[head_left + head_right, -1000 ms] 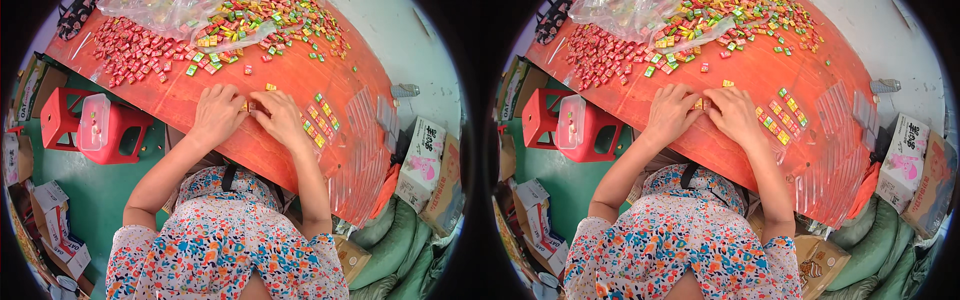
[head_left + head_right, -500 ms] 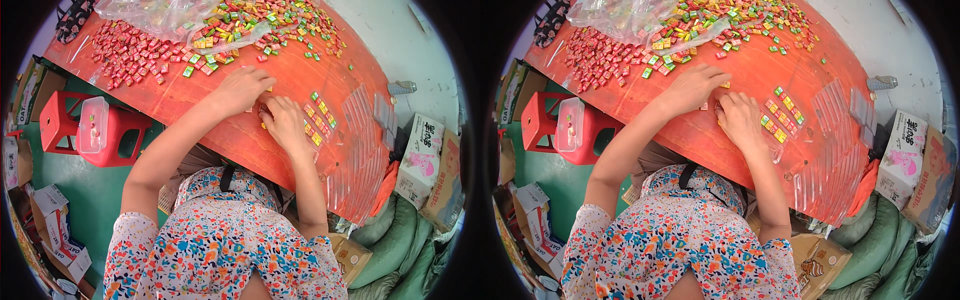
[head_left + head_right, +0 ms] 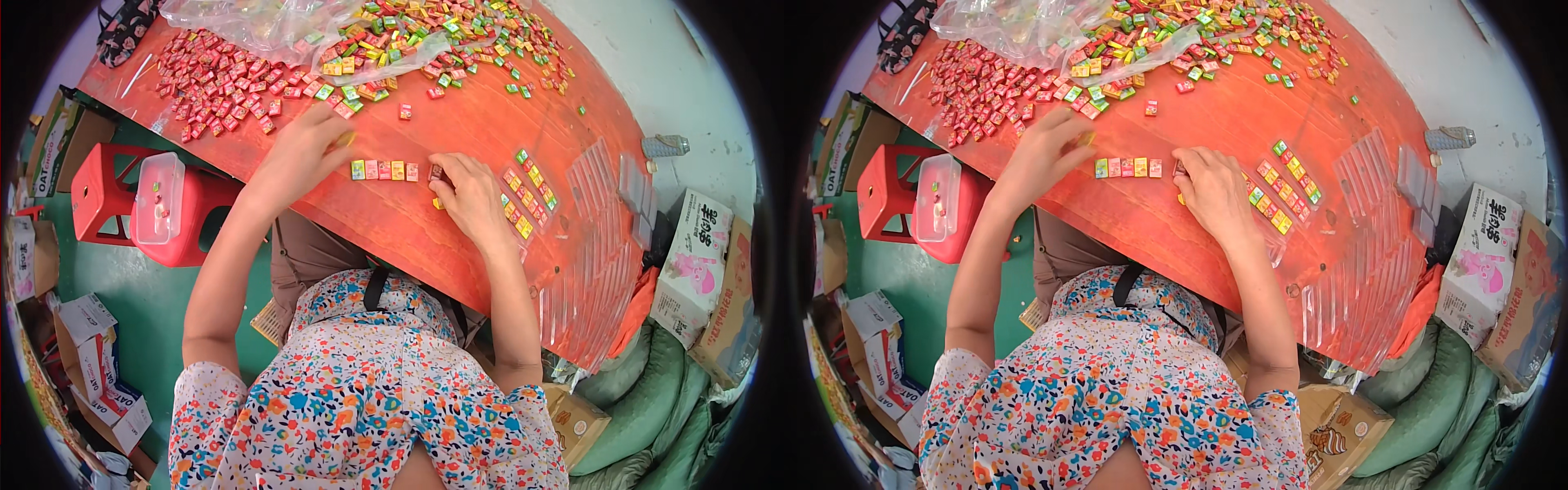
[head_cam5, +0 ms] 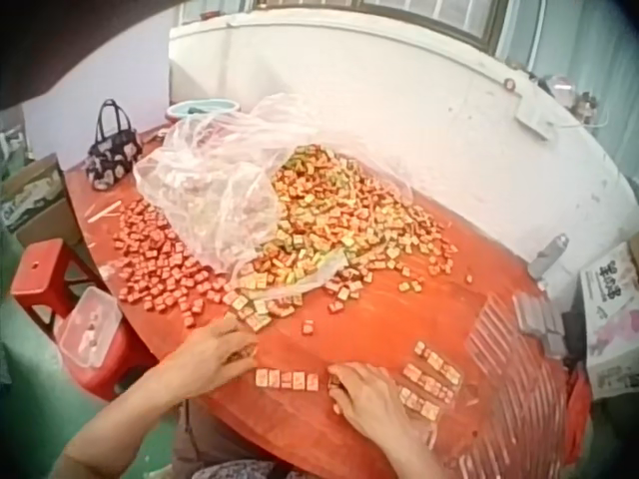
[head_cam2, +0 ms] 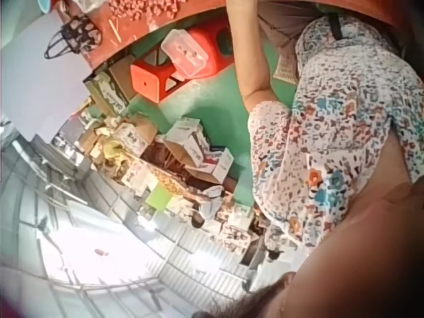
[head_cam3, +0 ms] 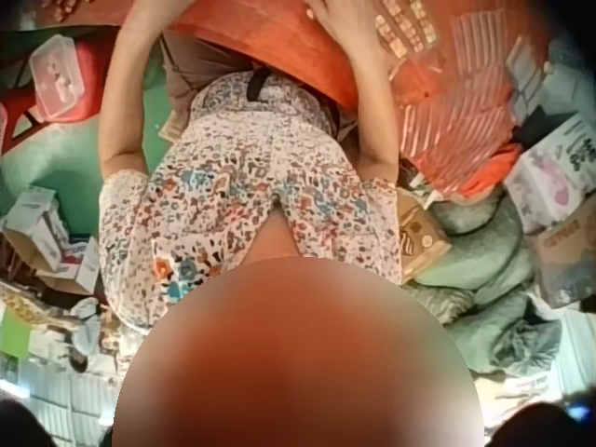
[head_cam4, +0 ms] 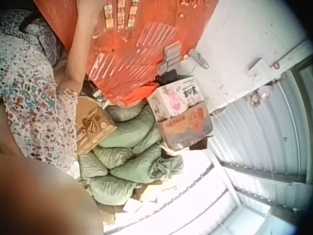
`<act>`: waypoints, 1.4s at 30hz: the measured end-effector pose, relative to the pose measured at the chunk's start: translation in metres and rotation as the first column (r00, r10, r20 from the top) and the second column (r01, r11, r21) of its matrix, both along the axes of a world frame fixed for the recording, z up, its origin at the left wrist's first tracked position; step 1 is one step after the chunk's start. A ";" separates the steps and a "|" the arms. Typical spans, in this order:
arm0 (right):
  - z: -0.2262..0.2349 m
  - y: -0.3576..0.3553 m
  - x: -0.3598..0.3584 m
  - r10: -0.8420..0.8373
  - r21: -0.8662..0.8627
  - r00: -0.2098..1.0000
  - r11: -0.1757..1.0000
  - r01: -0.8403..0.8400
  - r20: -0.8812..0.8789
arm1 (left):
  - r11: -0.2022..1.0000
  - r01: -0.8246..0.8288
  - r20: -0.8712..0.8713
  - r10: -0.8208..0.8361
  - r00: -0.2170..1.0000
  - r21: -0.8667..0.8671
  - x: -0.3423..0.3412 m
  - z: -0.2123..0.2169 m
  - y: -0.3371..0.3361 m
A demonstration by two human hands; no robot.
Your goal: Packing small wrapped items into plastic trays and placing the finished sets into a cardboard box.
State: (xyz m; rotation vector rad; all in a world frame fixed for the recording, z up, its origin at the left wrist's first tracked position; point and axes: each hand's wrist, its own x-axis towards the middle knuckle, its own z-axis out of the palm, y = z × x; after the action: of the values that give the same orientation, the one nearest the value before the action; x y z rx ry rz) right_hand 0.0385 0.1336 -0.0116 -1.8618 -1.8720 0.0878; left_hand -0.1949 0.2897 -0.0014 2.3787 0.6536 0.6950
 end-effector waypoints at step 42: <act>-0.008 0.014 -0.013 0.094 -0.039 0.996 0.995 -0.094 0.004 | 1.000 -0.009 -0.157 0.010 0.988 0.010 0.011 -0.017 -0.033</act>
State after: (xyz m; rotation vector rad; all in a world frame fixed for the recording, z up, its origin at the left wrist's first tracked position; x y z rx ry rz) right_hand 0.0259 0.1480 -0.0195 -1.8005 -1.9750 0.1517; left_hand -0.1837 0.2566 -0.0187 2.4582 0.7291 0.5196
